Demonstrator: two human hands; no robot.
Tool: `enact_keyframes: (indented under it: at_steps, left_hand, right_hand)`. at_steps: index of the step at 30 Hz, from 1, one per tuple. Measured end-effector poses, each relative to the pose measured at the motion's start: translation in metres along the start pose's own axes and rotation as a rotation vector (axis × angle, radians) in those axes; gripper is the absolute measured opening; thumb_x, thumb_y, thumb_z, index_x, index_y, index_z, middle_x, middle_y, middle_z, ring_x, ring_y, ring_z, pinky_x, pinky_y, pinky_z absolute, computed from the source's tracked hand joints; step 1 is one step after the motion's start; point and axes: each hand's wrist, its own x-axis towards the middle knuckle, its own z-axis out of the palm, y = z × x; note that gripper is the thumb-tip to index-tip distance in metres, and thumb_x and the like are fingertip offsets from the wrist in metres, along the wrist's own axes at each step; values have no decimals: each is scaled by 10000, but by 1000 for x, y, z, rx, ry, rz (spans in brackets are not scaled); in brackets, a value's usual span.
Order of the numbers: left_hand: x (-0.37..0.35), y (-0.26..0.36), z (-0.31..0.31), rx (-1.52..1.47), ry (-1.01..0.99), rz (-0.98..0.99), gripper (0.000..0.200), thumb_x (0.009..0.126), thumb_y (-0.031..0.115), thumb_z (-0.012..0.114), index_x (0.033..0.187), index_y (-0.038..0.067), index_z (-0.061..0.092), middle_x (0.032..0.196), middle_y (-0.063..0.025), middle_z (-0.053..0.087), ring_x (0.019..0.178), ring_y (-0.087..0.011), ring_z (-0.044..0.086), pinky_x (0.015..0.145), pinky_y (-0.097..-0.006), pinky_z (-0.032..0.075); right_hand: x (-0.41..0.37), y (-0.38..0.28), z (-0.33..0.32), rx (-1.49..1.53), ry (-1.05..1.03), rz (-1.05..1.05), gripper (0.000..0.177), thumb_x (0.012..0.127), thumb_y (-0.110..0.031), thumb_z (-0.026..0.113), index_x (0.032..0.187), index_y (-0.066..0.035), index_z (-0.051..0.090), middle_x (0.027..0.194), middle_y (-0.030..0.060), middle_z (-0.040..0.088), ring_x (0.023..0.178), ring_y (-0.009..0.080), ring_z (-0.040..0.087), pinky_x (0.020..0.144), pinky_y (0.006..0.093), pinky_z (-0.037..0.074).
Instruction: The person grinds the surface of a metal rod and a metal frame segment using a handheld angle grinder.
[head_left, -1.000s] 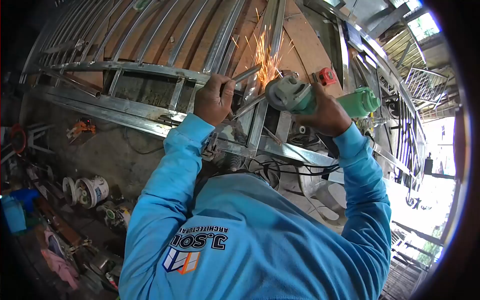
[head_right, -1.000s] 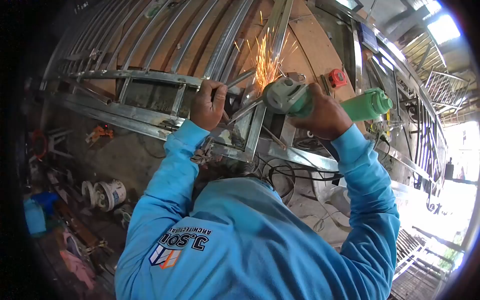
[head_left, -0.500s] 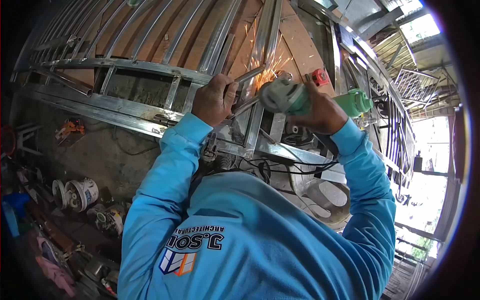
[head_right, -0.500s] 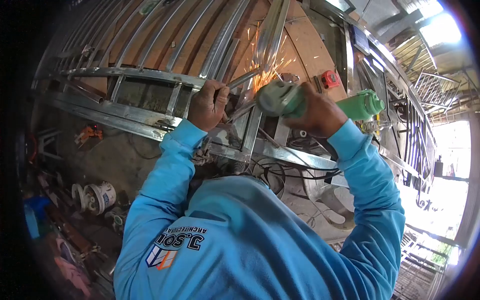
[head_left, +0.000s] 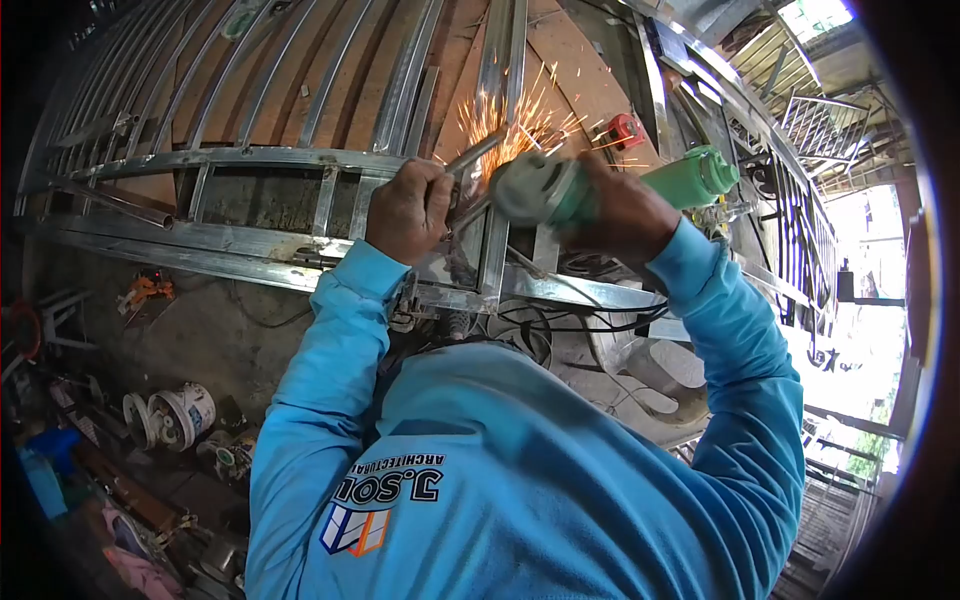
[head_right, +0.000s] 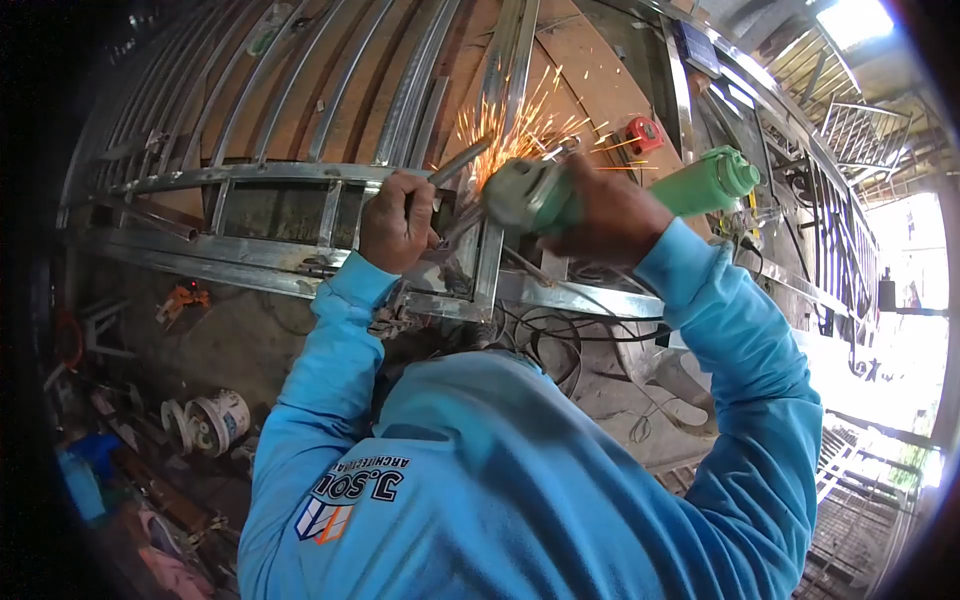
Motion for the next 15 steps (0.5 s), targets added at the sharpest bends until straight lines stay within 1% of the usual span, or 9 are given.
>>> enact_keyframes:
  at_steps: [1,3,5,6,8,9,11,12,15]
  left_hand:
    - [2,3,-1,-40,-7,-142,139,1003,172,622,1025,68,532,805,-173,649,692,-365,683,573,-456,525]
    - [8,10,-4,-119,-21,-423,148,1022,198,599,1029,65,537,800,-182,654,712,-370,692,590,-454,531]
    - [5,-10,3,-66,43,-337,172,1035,226,581,1031,59,540,795,-184,652,708,-364,691,598,-451,528]
    - [5,-18,4,-36,71,-294,186,1042,240,571,1033,57,542,792,-185,650,706,-360,690,601,-450,527]
    - [6,-20,4,-61,67,-317,198,1046,248,564,1033,51,538,789,-185,649,696,-352,683,601,-446,520]
    - [7,-18,3,-75,58,-328,204,1048,251,560,1033,49,537,788,-186,648,691,-348,679,601,-444,517]
    - [6,-10,1,-2,72,-239,202,1051,245,556,1032,45,533,777,-177,642,676,-335,670,591,-439,510]
    - [5,-6,1,30,76,-193,201,1052,242,554,1031,44,530,772,-173,639,668,-328,665,586,-437,507]
    - [0,-15,1,-57,34,-248,198,1056,237,547,1022,44,522,752,-158,625,660,-303,666,578,-432,505]
  right_hand:
    - [2,11,-6,10,19,41,791,699,-332,840,1280,23,439,928,263,706,880,429,713,807,480,567]
    - [6,38,-1,-84,147,32,822,691,-359,851,1282,38,439,994,291,695,950,421,706,853,473,556]
    - [6,50,5,-49,248,32,833,688,-366,855,1286,37,439,1017,296,687,973,425,700,863,471,551]
    - [4,41,3,-32,162,51,829,690,-368,855,1286,33,440,1026,293,686,979,428,697,864,475,547]
    - [-3,12,3,15,-13,98,821,696,-372,855,1286,24,443,1044,288,684,991,434,691,867,483,540]
    - [-6,7,11,42,-7,9,811,698,-368,855,1281,18,445,1038,285,685,983,438,689,860,487,540]
    - [-12,-1,25,94,15,-167,789,701,-360,853,1271,6,448,1026,278,686,967,445,687,844,496,539]
    - [-12,-1,32,20,77,-225,789,707,-357,843,1292,-3,450,1008,274,688,941,449,685,825,493,543]
    - [-11,-10,17,-36,-16,-115,843,703,-374,839,1338,14,443,985,270,692,930,452,686,813,493,546]
